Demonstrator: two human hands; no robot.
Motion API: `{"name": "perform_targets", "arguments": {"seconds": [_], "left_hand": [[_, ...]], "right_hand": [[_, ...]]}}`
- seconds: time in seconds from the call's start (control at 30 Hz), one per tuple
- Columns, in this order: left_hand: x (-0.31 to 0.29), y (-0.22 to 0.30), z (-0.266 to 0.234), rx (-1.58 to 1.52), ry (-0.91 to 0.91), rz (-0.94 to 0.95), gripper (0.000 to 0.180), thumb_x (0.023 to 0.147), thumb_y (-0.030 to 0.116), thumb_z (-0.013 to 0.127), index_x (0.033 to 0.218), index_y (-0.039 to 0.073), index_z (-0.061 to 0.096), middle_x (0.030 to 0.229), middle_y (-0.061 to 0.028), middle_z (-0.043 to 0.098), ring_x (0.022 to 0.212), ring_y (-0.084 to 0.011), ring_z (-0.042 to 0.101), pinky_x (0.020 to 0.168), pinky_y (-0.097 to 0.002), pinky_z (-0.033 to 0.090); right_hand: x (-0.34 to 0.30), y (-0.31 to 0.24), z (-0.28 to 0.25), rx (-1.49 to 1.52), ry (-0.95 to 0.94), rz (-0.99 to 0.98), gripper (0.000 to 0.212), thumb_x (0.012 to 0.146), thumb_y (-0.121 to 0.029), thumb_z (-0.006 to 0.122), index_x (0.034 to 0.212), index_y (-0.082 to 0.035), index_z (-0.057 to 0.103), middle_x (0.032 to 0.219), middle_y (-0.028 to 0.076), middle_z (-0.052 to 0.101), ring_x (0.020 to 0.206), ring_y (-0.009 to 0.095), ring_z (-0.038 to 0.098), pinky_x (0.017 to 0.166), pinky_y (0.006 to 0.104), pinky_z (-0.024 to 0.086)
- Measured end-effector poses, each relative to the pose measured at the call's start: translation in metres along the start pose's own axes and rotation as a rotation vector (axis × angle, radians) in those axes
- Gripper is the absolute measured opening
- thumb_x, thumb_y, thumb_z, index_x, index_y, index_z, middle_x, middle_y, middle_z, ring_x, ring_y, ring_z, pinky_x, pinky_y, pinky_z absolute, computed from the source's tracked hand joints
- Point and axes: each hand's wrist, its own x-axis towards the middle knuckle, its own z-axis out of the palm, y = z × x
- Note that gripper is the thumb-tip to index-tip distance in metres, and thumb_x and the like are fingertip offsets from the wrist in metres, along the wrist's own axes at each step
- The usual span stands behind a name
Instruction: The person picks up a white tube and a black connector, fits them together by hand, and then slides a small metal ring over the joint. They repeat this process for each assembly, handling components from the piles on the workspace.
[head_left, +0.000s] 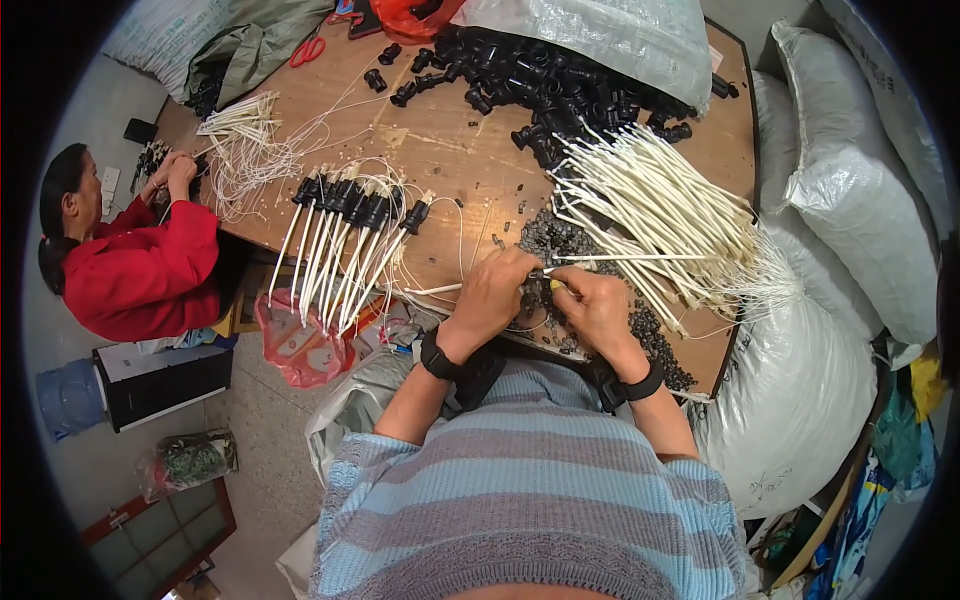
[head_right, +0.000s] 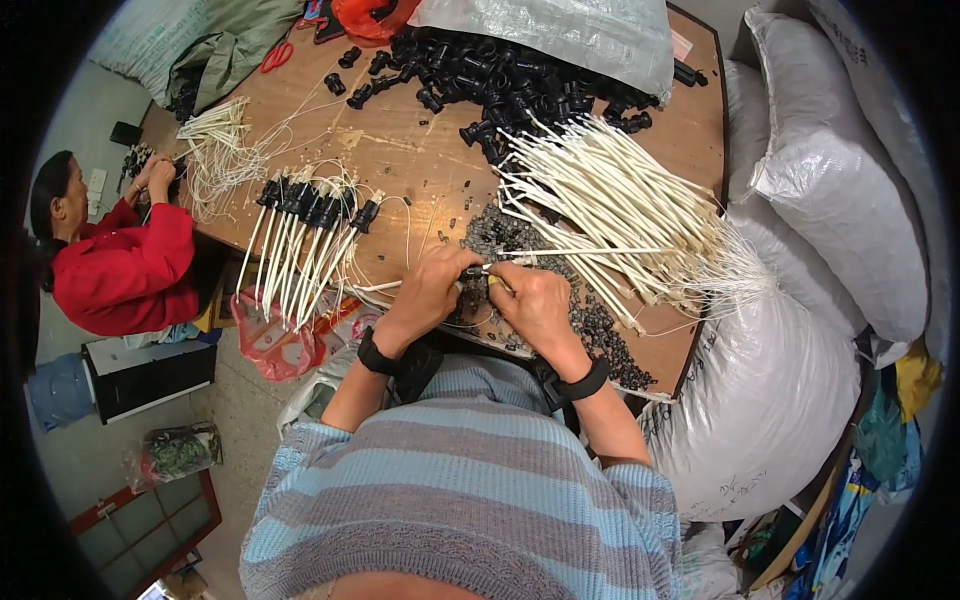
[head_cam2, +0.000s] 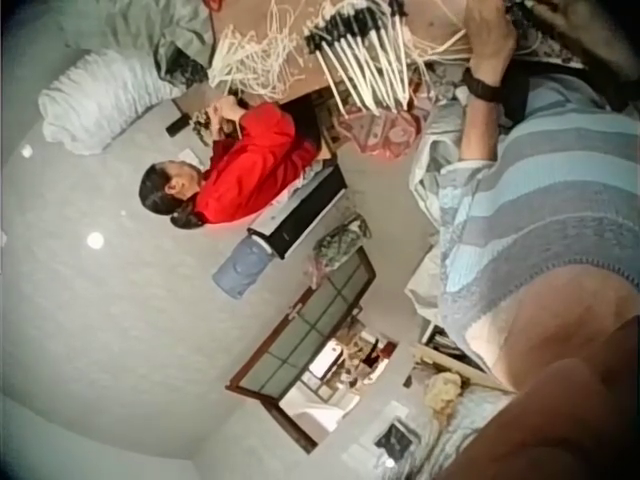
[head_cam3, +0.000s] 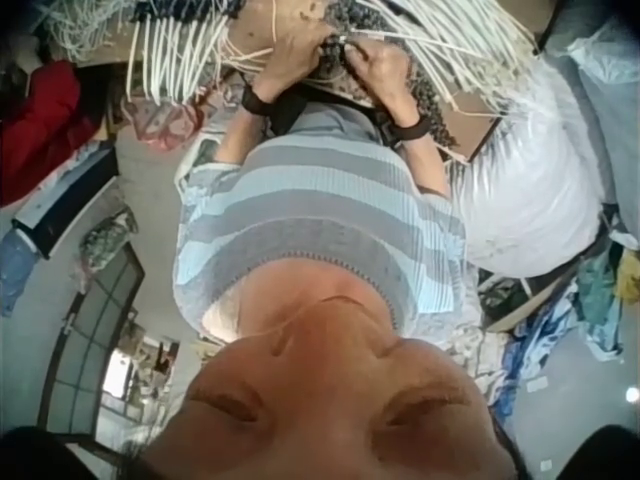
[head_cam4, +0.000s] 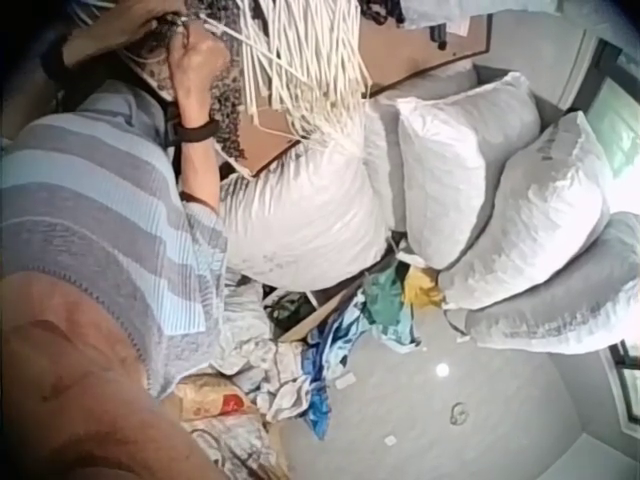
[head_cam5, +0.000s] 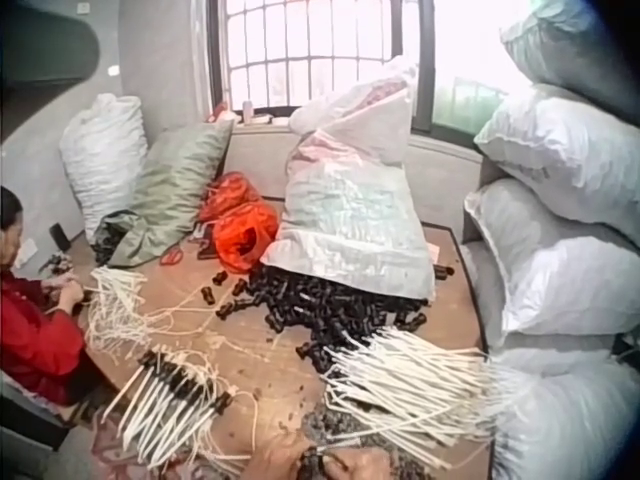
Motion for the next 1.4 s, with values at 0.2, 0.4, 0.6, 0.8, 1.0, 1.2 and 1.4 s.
{"name": "perform_targets", "arguments": {"seconds": [0.2, 0.4, 0.6, 0.8, 1.0, 1.2, 1.4], "left_hand": [[0.001, 0.0, 0.003, -0.06, -0.094, -0.029, 0.046, 0.069, -0.012, 0.046, 0.111, 0.002, 0.056, 0.102, -0.019, 0.06, 0.1, -0.0389, 0.055, 0.084, -0.0426, 0.045], [0.003, -0.006, 0.004, -0.448, -0.161, -0.111, 0.045, 0.071, -0.006, 0.055, 0.114, 0.005, 0.053, 0.1, -0.0143, 0.062, 0.095, -0.0349, 0.059, 0.082, -0.0403, 0.047], [0.003, 0.004, 0.0, -0.246, 0.088, -0.026, 0.031, 0.066, -0.002, 0.066, 0.096, 0.005, 0.061, 0.097, -0.008, 0.063, 0.091, -0.0274, 0.058, 0.082, -0.0346, 0.047], [-0.001, -0.006, 0.009, -0.275, 0.171, 0.014, 0.023, 0.067, -0.001, 0.067, 0.089, 0.004, 0.062, 0.091, -0.0071, 0.064, 0.09, -0.0252, 0.058, 0.08, -0.0347, 0.046], [0.001, -0.005, 0.001, -0.338, 0.207, 0.064, 0.017, 0.067, -0.007, 0.065, 0.079, 0.005, 0.062, 0.085, -0.0056, 0.063, 0.084, -0.0254, 0.058, 0.076, -0.0337, 0.046], [-0.006, -0.008, -0.003, -0.27, 0.239, 0.238, 0.022, 0.064, -0.01, 0.062, 0.08, 0.006, 0.064, 0.086, -0.0052, 0.063, 0.083, -0.0244, 0.058, 0.074, -0.0329, 0.047], [0.009, -0.03, -0.013, -0.158, 0.217, -0.148, 0.038, 0.067, -0.011, 0.06, 0.101, 0.004, 0.062, 0.089, -0.0086, 0.062, 0.08, -0.0241, 0.059, 0.072, -0.0331, 0.049]], "right_hand": [[-0.001, -0.003, -0.001, 0.063, -0.047, -0.038, 0.023, 0.078, -0.005, 0.063, 0.1, -0.004, 0.068, 0.075, 0.016, 0.065, 0.06, 0.031, 0.063, 0.054, 0.0368, 0.048], [-0.002, 0.001, 0.005, 0.022, -0.147, -0.102, 0.021, 0.081, -0.003, 0.06, 0.102, -0.004, 0.064, 0.082, 0.018, 0.064, 0.069, 0.039, 0.062, 0.059, 0.0435, 0.049], [-0.009, 0.001, 0.011, -0.106, -0.057, -0.105, 0.023, 0.082, -0.002, 0.057, 0.105, -0.005, 0.06, 0.08, 0.018, 0.062, 0.067, 0.038, 0.062, 0.055, 0.0438, 0.048], [-0.01, -0.008, 0.009, -0.137, -0.011, -0.126, 0.018, 0.083, -0.004, 0.061, 0.101, -0.004, 0.061, 0.079, 0.016, 0.063, 0.064, 0.035, 0.063, 0.053, 0.0414, 0.048], [-0.009, -0.008, 0.008, -0.095, 0.014, -0.114, 0.018, 0.082, -0.004, 0.065, 0.1, -0.003, 0.063, 0.081, 0.016, 0.065, 0.066, 0.034, 0.064, 0.054, 0.0383, 0.049], [-0.011, -0.006, 0.013, 0.239, 0.018, -0.082, 0.012, 0.084, -0.012, 0.063, 0.095, -0.008, 0.067, 0.07, 0.014, 0.064, 0.059, 0.034, 0.062, 0.051, 0.0399, 0.047], [-0.015, 0.003, 0.014, 0.149, -0.02, 0.222, 0.013, 0.085, -0.013, 0.061, 0.092, -0.004, 0.067, 0.06, 0.014, 0.057, 0.048, 0.021, 0.055, 0.049, 0.0325, 0.042]]}}
